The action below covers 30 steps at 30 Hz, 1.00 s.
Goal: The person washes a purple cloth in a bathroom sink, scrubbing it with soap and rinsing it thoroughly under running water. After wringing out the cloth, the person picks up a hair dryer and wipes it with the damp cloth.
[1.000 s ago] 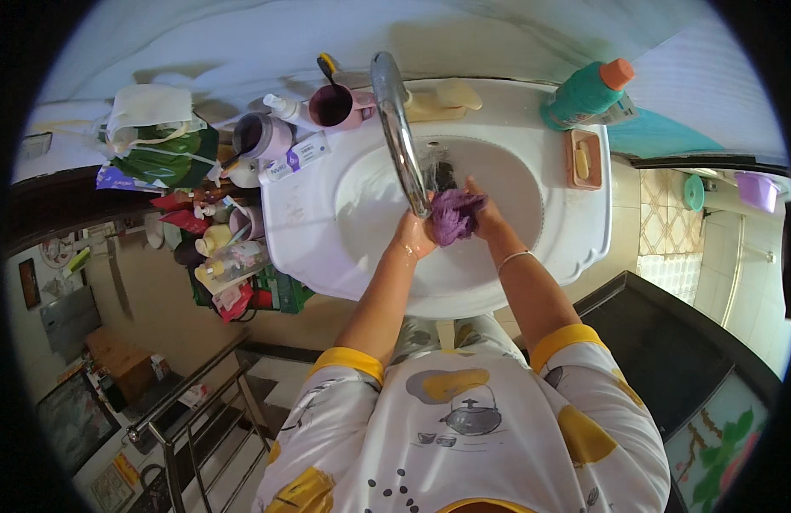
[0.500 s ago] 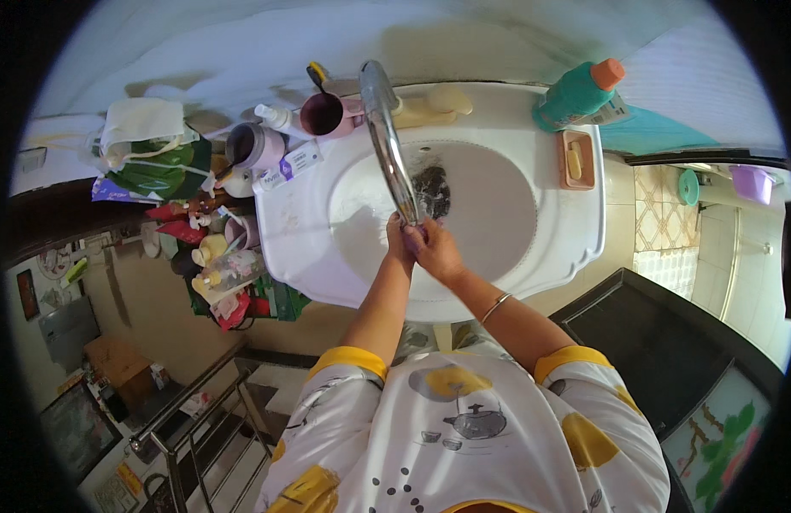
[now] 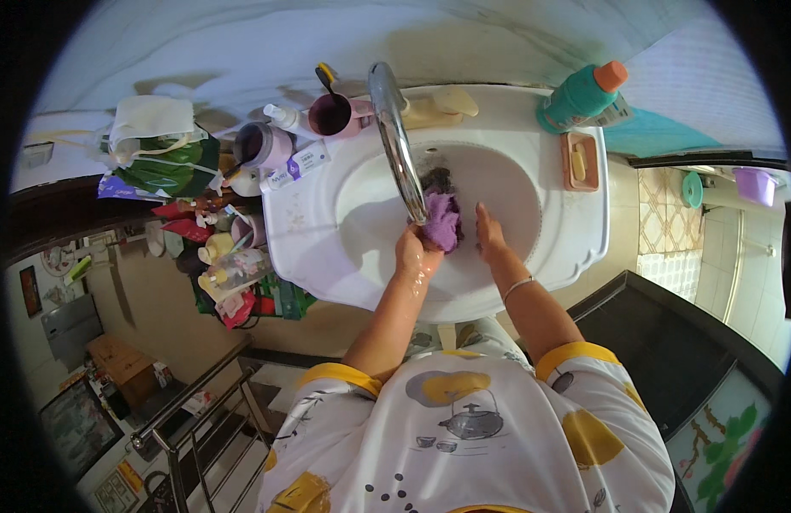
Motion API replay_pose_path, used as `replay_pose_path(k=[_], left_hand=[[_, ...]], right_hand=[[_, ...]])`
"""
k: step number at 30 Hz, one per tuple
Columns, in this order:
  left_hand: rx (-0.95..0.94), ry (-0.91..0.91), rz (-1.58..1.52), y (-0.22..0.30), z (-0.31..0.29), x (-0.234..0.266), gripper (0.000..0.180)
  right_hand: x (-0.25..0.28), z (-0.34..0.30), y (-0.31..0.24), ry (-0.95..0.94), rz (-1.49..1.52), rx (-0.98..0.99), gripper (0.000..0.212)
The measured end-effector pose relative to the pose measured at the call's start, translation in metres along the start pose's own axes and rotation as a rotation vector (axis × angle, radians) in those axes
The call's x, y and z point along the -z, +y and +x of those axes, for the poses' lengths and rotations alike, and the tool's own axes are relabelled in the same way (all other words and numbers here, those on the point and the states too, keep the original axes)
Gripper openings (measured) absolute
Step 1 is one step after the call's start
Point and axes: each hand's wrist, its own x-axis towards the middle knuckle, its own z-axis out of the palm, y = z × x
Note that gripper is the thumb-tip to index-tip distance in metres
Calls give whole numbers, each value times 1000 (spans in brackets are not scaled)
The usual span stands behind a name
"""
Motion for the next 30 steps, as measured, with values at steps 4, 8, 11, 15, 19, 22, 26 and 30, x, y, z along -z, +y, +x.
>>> replay_pose_path(k=[4,8,11,15,19,22,26,30], left_hand=[[0,-134,23,-10,-27,-9,29],[-108,-84,107,20,-51,0,33],[-33,225,351,47,-32,36,30],[152,76,232,34,10,40,33],[-3,-269,72,16,47,79,34],[-6,-276,-2,-2,55,100,32],[-115,250,368,-3,-7,1,31],[-64,75,204,20,-3,19,36]], right_hand=[[-21,-24,20,-518,479,-72,49],[-27,-16,-3,-430,396,49,37],[-35,-35,-21,-379,459,78,24],[-58,-58,15,-249,36,383,18],[-73,-92,50,54,-497,1187,25],[-67,-50,36,233,-773,1113,28],[-30,5,9,352,-506,891,28],[-7,38,15,183,-251,812,33]])
